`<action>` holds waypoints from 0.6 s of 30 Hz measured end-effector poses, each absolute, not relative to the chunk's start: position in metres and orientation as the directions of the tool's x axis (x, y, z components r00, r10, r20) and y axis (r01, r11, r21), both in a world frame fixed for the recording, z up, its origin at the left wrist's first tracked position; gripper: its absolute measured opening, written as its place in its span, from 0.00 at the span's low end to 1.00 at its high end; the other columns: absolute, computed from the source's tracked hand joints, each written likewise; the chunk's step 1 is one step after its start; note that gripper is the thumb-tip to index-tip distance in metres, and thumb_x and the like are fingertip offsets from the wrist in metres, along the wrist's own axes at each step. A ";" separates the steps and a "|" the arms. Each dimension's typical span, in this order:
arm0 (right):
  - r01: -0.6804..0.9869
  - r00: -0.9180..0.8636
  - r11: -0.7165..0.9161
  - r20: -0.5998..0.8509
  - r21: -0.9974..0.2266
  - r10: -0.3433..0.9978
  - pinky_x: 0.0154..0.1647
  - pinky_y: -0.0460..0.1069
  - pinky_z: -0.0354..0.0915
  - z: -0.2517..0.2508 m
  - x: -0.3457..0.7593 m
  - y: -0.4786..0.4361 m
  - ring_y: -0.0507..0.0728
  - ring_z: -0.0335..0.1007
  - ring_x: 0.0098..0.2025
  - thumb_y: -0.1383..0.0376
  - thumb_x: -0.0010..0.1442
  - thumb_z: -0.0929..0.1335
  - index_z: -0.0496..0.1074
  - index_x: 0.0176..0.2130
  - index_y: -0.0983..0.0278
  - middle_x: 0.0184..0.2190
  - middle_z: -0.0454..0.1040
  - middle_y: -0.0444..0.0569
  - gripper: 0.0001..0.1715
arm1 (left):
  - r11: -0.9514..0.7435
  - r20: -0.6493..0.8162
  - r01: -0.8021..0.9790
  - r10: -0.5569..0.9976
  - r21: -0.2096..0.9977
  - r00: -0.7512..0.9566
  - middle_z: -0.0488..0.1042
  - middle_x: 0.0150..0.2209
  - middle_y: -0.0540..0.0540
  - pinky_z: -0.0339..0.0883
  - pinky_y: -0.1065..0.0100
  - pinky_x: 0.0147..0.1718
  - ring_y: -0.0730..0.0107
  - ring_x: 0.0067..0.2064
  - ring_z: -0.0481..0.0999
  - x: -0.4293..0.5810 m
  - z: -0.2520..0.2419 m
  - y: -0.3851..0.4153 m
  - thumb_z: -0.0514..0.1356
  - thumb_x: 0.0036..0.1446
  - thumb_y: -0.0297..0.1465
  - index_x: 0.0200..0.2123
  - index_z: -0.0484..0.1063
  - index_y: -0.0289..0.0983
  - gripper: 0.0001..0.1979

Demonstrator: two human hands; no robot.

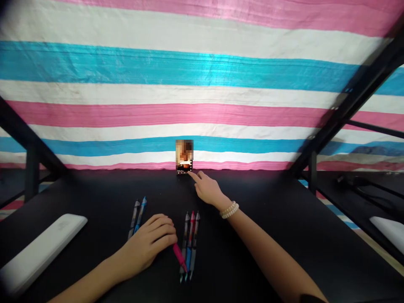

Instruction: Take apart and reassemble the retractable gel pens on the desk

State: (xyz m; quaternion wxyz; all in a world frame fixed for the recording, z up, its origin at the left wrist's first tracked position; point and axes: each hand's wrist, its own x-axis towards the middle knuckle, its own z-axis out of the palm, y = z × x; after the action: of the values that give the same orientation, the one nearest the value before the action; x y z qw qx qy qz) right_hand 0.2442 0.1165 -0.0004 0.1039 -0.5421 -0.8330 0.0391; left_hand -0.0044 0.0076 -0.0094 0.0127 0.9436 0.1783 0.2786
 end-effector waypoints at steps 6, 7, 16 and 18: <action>0.900 -0.382 0.396 0.110 -0.181 0.918 0.47 0.56 0.70 0.003 0.234 0.145 0.61 0.72 0.49 0.66 0.71 0.64 0.55 0.68 0.58 0.57 0.67 0.55 0.29 | -0.934 0.532 0.343 0.344 0.104 0.774 0.79 0.39 0.43 0.66 0.54 0.53 0.60 0.44 0.74 -0.008 -0.007 0.006 0.47 0.66 0.19 0.46 0.73 0.36 0.17; 0.900 -0.379 0.393 0.109 -0.186 0.919 0.47 0.58 0.70 0.003 0.233 0.149 0.62 0.72 0.49 0.64 0.71 0.65 0.56 0.67 0.59 0.57 0.68 0.54 0.29 | -0.932 0.529 0.346 0.349 0.109 0.773 0.79 0.39 0.42 0.67 0.53 0.53 0.60 0.44 0.74 -0.009 -0.007 0.006 0.48 0.66 0.18 0.46 0.73 0.36 0.17; 0.856 -0.341 0.376 0.158 -0.356 0.927 0.45 0.55 0.66 0.020 0.239 0.133 0.65 0.73 0.46 0.66 0.69 0.62 0.44 0.73 0.64 0.51 0.72 0.59 0.39 | -0.931 0.531 0.351 0.348 0.100 0.773 0.77 0.39 0.41 0.67 0.52 0.50 0.60 0.42 0.73 -0.009 -0.009 0.006 0.49 0.63 0.16 0.48 0.73 0.34 0.18; 0.806 -0.382 0.411 0.155 -0.427 0.911 0.47 0.53 0.66 0.024 0.241 0.110 0.61 0.74 0.45 0.64 0.71 0.62 0.52 0.70 0.66 0.46 0.75 0.54 0.32 | -0.920 0.559 0.383 0.362 0.085 0.746 0.76 0.38 0.41 0.68 0.54 0.45 0.60 0.40 0.72 -0.010 -0.011 0.006 0.49 0.64 0.17 0.49 0.73 0.34 0.18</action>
State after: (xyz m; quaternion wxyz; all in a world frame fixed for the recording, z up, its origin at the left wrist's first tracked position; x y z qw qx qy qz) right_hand 0.2410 0.1101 0.0241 0.1852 -0.5240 -0.8191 0.1421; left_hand -0.0097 0.0061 -0.0106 -0.0178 0.9342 0.1994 0.2952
